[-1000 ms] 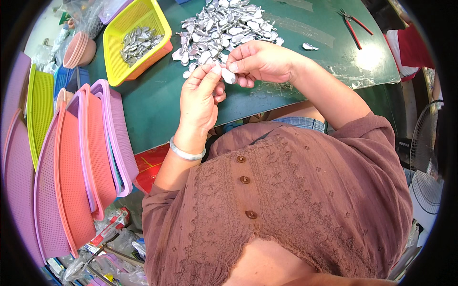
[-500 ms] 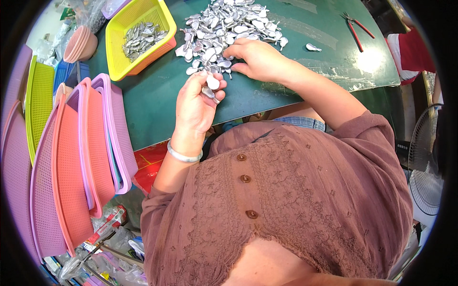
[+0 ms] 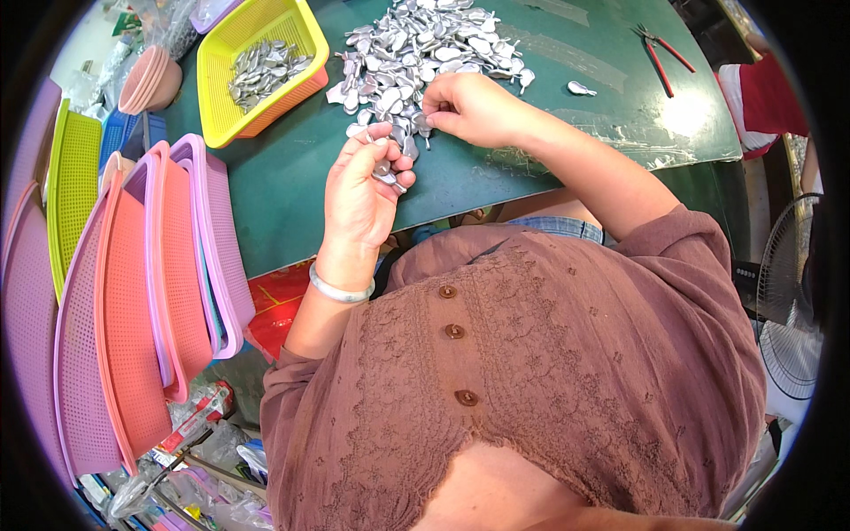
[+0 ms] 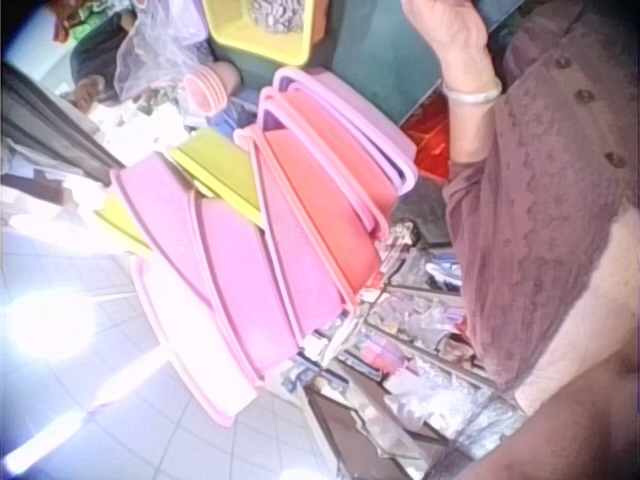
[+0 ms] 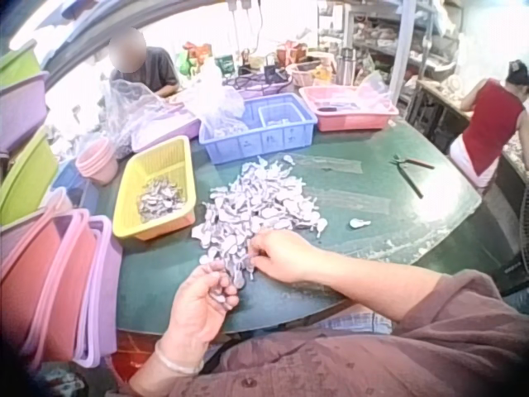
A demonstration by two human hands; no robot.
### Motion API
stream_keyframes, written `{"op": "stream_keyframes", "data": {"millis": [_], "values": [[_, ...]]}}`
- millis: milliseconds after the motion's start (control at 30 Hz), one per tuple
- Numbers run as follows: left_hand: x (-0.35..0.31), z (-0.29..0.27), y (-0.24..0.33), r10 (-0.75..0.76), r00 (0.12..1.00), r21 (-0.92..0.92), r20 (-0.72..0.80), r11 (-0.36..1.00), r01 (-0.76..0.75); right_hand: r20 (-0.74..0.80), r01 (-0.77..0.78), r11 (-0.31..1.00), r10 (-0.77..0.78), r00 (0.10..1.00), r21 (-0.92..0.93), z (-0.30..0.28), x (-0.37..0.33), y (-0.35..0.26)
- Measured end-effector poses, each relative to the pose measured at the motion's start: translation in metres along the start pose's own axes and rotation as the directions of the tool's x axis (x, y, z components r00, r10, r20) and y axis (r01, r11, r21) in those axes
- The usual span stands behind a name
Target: The person picks up small white plastic parts from a pile, inserts metal pins into them by hand, and uses pliers to trim the metal wire.
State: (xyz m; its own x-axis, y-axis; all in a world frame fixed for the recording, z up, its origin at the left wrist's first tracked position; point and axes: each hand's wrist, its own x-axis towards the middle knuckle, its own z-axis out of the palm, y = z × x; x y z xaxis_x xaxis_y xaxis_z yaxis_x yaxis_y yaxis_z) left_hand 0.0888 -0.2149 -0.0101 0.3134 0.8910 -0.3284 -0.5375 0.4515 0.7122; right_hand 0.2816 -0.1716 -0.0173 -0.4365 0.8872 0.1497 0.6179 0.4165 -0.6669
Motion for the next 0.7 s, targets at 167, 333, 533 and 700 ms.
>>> {"op": "stream_keyframes", "data": {"millis": [167,333,533,700], "values": [[-0.002,0.009,0.0,0.015,1.0,0.063,0.002,0.998,-0.015,0.155,-0.257,0.849,0.207,0.966,0.462,-0.011,-0.002,-0.008],[-0.001,0.022,0.002,0.023,1.0,0.19,0.017,0.981,-0.026,0.274,-0.369,0.662,0.247,0.929,0.653,-0.016,-0.01,-0.02],[0.005,0.018,-0.005,0.032,0.999,0.142,-0.01,0.989,-0.03,0.276,-0.358,0.543,0.229,0.933,0.759,-0.016,-0.017,-0.024],[0.005,0.015,-0.006,0.024,0.997,0.044,0.075,0.999,-0.027,0.276,-0.349,0.587,0.214,0.937,0.731,-0.017,-0.022,-0.021]]}}
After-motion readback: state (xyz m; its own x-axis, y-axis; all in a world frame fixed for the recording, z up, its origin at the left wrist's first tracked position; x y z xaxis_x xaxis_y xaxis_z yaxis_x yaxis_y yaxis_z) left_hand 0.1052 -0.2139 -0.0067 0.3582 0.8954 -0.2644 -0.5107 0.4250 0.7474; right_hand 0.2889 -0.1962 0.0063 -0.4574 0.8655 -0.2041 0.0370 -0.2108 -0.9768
